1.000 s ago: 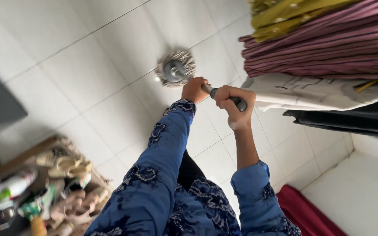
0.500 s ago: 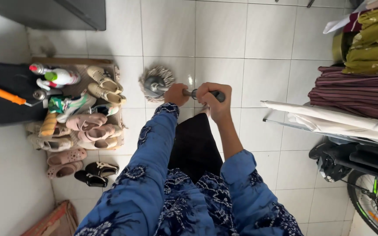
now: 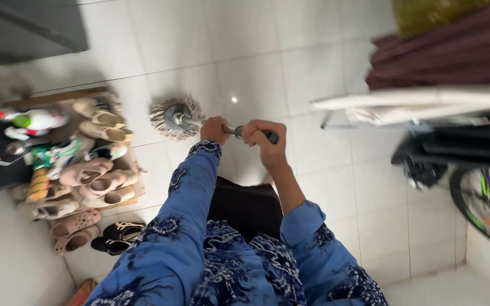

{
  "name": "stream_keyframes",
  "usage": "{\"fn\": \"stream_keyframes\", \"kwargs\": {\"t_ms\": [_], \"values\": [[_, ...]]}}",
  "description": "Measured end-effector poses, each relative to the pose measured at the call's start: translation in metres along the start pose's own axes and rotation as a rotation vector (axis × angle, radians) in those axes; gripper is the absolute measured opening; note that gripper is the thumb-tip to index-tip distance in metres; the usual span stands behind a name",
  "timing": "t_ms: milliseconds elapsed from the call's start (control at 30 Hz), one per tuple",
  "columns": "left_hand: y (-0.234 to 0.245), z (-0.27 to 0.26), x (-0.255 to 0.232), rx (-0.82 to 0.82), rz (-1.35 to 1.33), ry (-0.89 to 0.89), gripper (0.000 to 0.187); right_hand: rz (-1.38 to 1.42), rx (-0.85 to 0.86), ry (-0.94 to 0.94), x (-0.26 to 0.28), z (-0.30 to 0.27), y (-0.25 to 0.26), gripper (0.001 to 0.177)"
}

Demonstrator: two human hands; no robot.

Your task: The person mops a tiled floor with a spin mop, moving through a cluttered room and around various objects including a fan, water bottles, and a clothes rack. The person briefly picks up a small black object from the floor at 00:53 and places it back down before continuing to mop.

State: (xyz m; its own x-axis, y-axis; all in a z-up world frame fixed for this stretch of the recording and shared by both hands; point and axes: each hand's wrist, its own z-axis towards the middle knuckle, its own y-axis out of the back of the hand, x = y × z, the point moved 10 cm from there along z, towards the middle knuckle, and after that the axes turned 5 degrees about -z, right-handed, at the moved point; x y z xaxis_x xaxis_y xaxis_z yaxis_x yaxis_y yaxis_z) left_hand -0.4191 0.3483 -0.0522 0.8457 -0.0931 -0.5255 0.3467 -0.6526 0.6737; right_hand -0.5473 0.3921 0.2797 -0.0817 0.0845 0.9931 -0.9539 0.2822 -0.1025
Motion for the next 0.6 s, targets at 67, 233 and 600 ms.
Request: {"fn": "stream_keyframes", "kwargs": {"t_ms": [67, 233, 600], "values": [[-0.029, 0.002, -0.060, 0.028, 0.015, -0.045, 0.014, -0.050, -0.066, 0.010, 0.014, -0.010, 0.053, 0.026], [-0.115, 0.011, -0.212, 0.143, 0.002, -0.175, 0.019, -0.142, -0.195, 0.037, 0.046, -0.039, 0.188, 0.024], [-0.267, 0.031, -0.449, 0.204, -0.096, -0.482, 0.027, -0.436, -0.365, 0.145, 0.072, -0.094, 0.388, 0.020]]}}
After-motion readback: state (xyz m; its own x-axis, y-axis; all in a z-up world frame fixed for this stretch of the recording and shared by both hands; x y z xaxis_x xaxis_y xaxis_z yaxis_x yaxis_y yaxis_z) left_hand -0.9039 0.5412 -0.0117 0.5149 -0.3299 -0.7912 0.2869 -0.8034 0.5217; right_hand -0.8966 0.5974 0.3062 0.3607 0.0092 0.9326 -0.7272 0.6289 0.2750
